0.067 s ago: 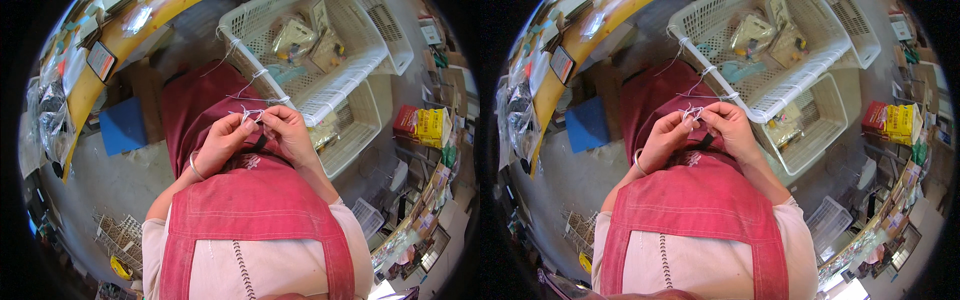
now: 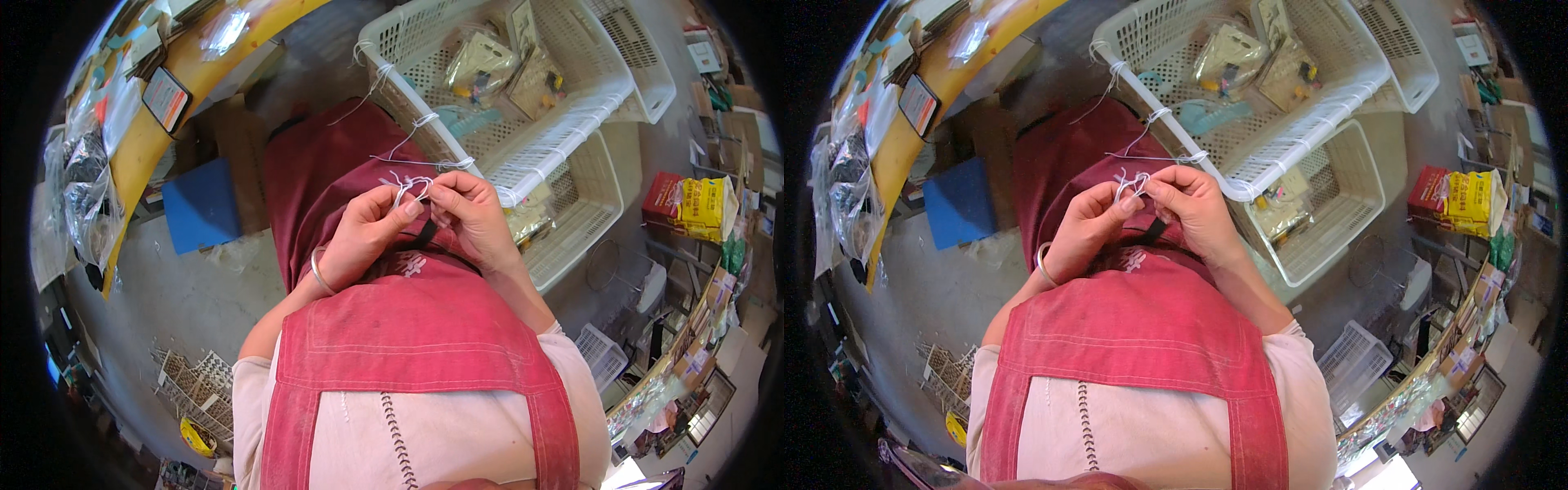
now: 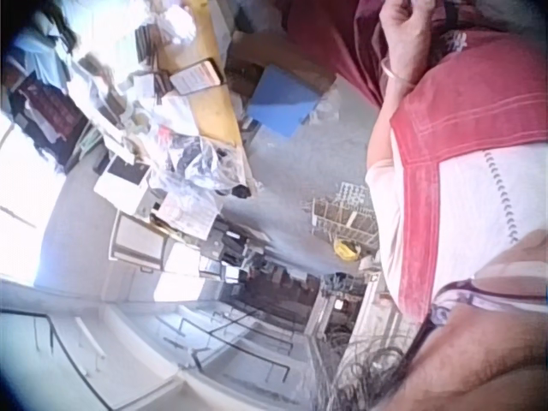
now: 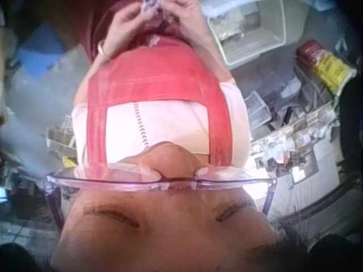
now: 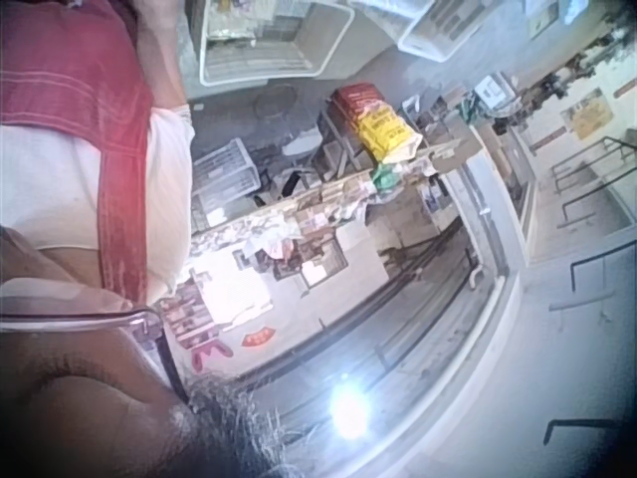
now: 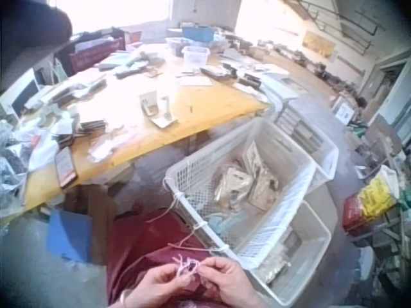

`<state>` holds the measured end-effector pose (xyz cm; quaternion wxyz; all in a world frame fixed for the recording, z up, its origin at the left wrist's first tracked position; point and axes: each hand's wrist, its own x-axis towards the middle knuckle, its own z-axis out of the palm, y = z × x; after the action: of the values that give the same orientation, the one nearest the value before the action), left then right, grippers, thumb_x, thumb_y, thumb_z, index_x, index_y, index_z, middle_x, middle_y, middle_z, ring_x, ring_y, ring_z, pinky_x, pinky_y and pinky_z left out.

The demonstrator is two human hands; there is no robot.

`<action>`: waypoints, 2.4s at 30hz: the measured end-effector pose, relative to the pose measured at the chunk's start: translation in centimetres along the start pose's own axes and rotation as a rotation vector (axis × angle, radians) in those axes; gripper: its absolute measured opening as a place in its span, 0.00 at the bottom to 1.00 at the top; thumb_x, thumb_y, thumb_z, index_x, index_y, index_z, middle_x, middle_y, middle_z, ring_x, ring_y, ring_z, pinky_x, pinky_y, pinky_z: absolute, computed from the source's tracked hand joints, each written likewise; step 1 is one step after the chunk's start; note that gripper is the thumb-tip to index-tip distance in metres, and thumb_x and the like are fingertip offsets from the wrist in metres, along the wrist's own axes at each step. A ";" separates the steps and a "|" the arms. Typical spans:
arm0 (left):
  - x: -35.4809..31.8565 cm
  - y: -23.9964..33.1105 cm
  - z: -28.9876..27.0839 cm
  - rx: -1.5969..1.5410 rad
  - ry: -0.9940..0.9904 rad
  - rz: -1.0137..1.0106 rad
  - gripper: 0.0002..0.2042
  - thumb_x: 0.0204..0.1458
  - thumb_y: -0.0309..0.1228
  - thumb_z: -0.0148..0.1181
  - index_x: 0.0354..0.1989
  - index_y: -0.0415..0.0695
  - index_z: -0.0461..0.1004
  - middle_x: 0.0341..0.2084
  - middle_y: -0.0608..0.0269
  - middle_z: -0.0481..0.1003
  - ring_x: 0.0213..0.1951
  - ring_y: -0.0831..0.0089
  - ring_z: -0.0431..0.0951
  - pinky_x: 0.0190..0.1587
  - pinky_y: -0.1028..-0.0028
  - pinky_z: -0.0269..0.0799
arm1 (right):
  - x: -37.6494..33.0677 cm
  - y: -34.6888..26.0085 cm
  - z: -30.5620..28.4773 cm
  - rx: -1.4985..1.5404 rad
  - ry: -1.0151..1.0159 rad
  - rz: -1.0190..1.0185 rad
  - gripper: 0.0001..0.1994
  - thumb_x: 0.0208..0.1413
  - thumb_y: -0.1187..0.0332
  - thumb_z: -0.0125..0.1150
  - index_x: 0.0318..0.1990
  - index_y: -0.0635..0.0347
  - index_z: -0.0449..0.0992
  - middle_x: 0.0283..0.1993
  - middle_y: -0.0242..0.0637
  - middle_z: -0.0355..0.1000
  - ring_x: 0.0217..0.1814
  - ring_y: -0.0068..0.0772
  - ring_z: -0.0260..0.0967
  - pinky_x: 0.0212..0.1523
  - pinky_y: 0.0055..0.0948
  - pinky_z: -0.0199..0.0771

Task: The person cuts a white string with scissors, retrieves a small bag of metal parts from a shelf, and then ties the string around a small metal piece at a workbench. The person handles the string and metal parts by hand and uses scissors to cut the string.

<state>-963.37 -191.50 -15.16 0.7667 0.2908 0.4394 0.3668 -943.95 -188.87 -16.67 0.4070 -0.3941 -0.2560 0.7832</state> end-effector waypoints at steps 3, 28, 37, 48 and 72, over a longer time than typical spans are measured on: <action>0.0 0.0 0.0 0.014 0.037 0.056 0.11 0.65 0.37 0.58 0.40 0.42 0.78 0.23 0.80 0.69 0.22 0.91 0.58 0.24 0.83 0.50 | 0.0 -0.4 0.3 -0.096 0.061 -0.002 0.04 0.62 0.73 0.62 0.39 0.65 0.78 0.28 0.28 0.72 0.27 0.15 0.64 0.29 0.17 0.64; 0.3 -0.6 -0.6 -0.100 0.069 0.012 0.11 0.66 0.36 0.55 0.37 0.41 0.76 0.17 0.83 0.60 0.19 0.92 0.53 0.21 0.83 0.46 | -0.6 -13.1 -15.9 -1.217 0.536 -0.627 0.07 0.59 0.73 0.65 0.41 0.66 0.82 0.33 0.28 0.77 0.32 0.13 0.67 0.33 0.18 0.67; 0.3 -0.5 -0.5 -0.101 0.097 0.004 0.11 0.66 0.36 0.55 0.37 0.41 0.77 0.17 0.83 0.60 0.19 0.92 0.52 0.21 0.83 0.45 | -0.4 -8.8 -21.7 -1.509 0.768 -0.591 0.10 0.55 0.66 0.67 0.42 0.62 0.82 0.38 0.39 0.77 0.37 0.29 0.75 0.40 0.28 0.74; 0.5 0.1 0.6 -0.006 0.009 -0.033 0.15 0.69 0.38 0.47 0.42 0.39 0.77 0.17 0.76 0.61 0.19 0.87 0.56 0.22 0.82 0.50 | -1.5 -4.9 -6.3 -0.769 0.081 -0.373 0.07 0.62 0.73 0.60 0.37 0.69 0.79 0.34 0.33 0.76 0.39 0.23 0.72 0.43 0.24 0.71; -0.1 0.1 -0.6 0.083 0.073 0.021 0.14 0.69 0.35 0.48 0.38 0.38 0.77 0.18 0.73 0.66 0.20 0.86 0.60 0.23 0.82 0.54 | -2.1 -9.3 -9.2 0.293 0.399 -0.409 0.09 0.66 0.63 0.58 0.41 0.60 0.75 0.18 0.22 0.53 0.17 0.17 0.46 0.18 0.22 0.46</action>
<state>-963.99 -191.48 -15.29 0.7335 0.3133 0.4790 0.3665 -931.56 -184.92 -14.27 0.6506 -0.4176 -0.1291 0.6210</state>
